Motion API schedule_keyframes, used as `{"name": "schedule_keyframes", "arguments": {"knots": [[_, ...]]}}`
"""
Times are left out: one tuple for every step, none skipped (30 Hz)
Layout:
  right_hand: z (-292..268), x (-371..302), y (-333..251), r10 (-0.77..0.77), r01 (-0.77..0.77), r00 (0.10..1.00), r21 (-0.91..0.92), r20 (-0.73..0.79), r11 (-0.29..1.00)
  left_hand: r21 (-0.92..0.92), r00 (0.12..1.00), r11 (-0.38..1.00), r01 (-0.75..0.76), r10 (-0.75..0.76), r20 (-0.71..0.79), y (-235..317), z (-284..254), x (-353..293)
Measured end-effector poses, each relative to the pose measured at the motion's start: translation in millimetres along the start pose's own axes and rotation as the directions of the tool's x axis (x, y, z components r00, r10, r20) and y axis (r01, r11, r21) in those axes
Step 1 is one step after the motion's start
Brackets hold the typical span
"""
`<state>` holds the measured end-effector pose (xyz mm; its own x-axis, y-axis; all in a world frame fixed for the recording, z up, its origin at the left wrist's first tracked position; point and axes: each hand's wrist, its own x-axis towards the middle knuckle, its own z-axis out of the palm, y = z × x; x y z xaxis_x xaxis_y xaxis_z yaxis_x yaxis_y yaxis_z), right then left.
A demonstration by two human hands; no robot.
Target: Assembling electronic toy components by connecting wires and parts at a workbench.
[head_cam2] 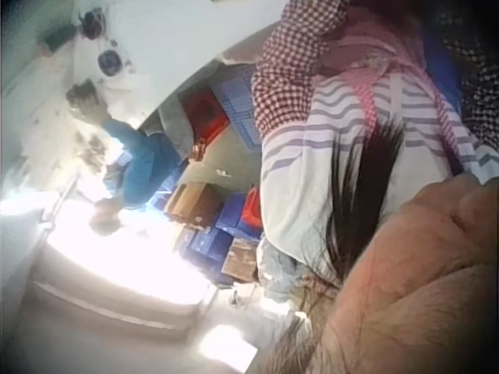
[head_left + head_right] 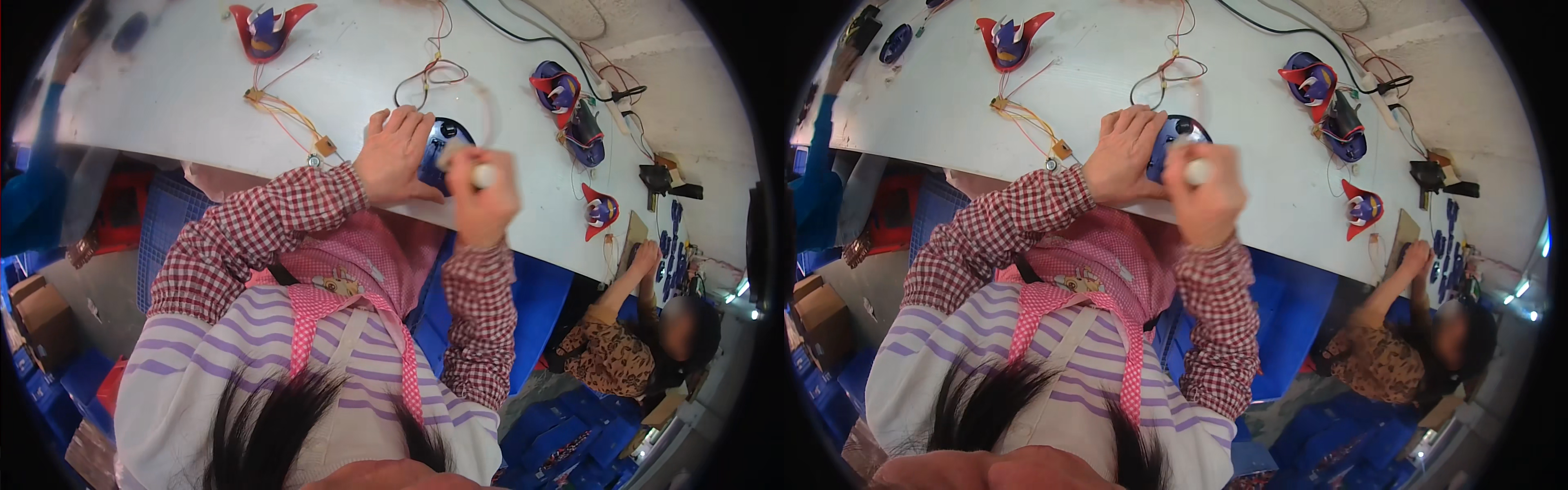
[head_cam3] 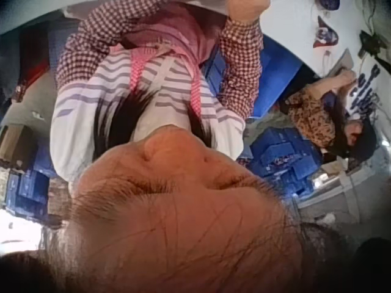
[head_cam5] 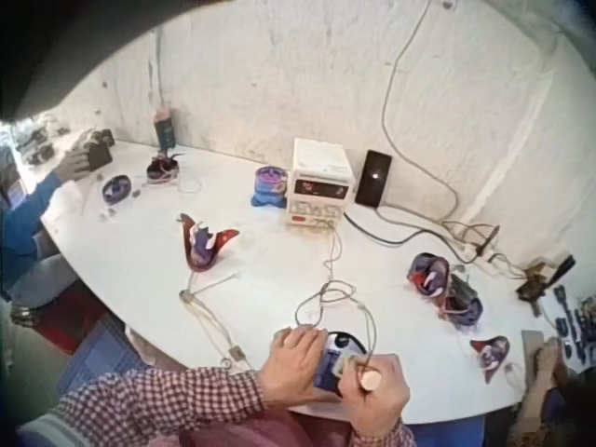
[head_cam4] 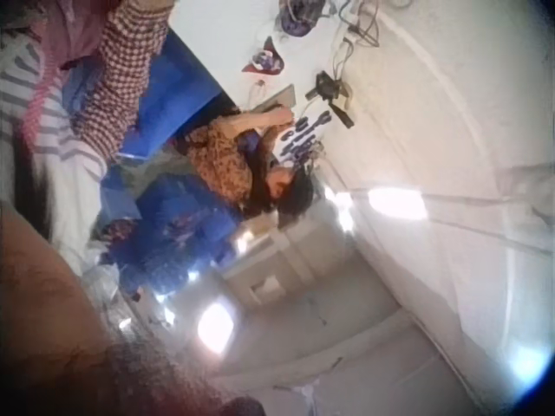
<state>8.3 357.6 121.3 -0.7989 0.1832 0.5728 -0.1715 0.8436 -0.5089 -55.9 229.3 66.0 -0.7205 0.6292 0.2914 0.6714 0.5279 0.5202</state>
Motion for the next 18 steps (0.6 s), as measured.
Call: {"name": "schedule_keyframes", "arguments": {"knots": [[-8, 10, 6, 0.066, -0.069, 0.995, -0.032, -0.07, 0.997, -0.003, 1.0, 1.0, 0.015, -0.015, -0.002, -2, -3, -3], [-13, 20, 20, 0.141, -0.144, 0.986, -0.025, -0.093, 0.989, -0.013, 0.997, 0.999, -0.036, 0.035, -0.062, 0, -5, -4], [-16, 32, 38, 0.217, -0.221, 0.968, -0.019, -0.122, 0.975, -0.022, 0.989, 0.995, -0.093, 0.09, -0.121, 0, -7, -5], [-15, 35, 59, 0.214, -0.218, 0.969, -0.022, -0.122, 0.976, -0.024, 0.988, 0.995, -0.094, 0.091, -0.125, -1, -22, -10], [-12, 33, 82, 0.209, -0.217, 0.974, -0.105, -0.085, 0.97, -0.083, 0.97, 0.987, -0.139, 0.12, -0.21, -4, -42, -16], [-9, 32, 99, 0.205, -0.209, 0.978, -0.179, -0.041, 0.962, -0.13, 0.945, 0.975, -0.181, 0.136, -0.296, -11, -63, -23], [-10, 31, 105, 0.304, -0.301, 0.953, -0.141, -0.004, 0.943, -0.099, 0.924, 0.99, -0.101, 0.057, -0.379, -30, -82, -32], [-10, 29, 106, 0.395, -0.39, 0.918, -0.102, 0.041, 0.915, -0.068, 0.887, 0.998, -0.013, -0.02, -0.462, -55, -100, -41], [-10, 29, 110, 0.381, -0.375, 0.923, -0.084, 0.06, 0.923, -0.164, 0.82, 0.983, 0.083, -0.161, -0.549, -83, -116, -45], [-11, 28, 114, 0.327, -0.328, 0.945, -0.076, -0.025, 0.941, -0.171, 0.772, 0.976, 0.132, -0.209, -0.601, -115, -126, -46], [-10, 26, 113, 0.275, -0.284, 0.955, -0.074, -0.11, 0.956, -0.184, 0.718, 0.966, 0.179, -0.256, -0.647, -146, -132, -47], [-13, 26, 105, 0.102, -0.161, 0.964, -0.234, -0.245, 0.959, -0.206, 0.736, 0.951, 0.232, -0.31, -0.603, -170, -134, -48], [-11, 34, 95, -0.092, -0.053, 0.934, -0.386, -0.346, 0.921, -0.216, 0.743, 0.932, 0.293, -0.363, -0.562, -188, -138, -52], [-4, 42, 70, -0.087, -0.049, 0.937, -0.373, -0.339, 0.926, -0.207, 0.739, 0.929, 0.307, -0.37, -0.563, -199, -136, -52], [9, 45, 39, -0.117, 0.07, 0.971, -0.223, -0.208, 0.972, -0.153, 0.769, 0.932, 0.329, -0.358, -0.53, -207, -132, -51], [21, 44, 1, -0.166, 0.16, 0.983, -0.065, -0.085, 0.985, -0.105, 0.803, 0.936, 0.335, -0.342, -0.488, -211, -129, -48], [40, 42, -40, -0.112, 0.098, 0.982, 0.099, 0.152, 0.99, -0.102, 0.801, 0.936, 0.337, -0.342, -0.491, -210, -130, -44], [58, 40, -62, -0.152, 0.106, 0.905, 0.136, 0.398, 0.985, -0.147, 0.799, 0.915, 0.377, -0.401, -0.449, -206, -131, -37]]}}
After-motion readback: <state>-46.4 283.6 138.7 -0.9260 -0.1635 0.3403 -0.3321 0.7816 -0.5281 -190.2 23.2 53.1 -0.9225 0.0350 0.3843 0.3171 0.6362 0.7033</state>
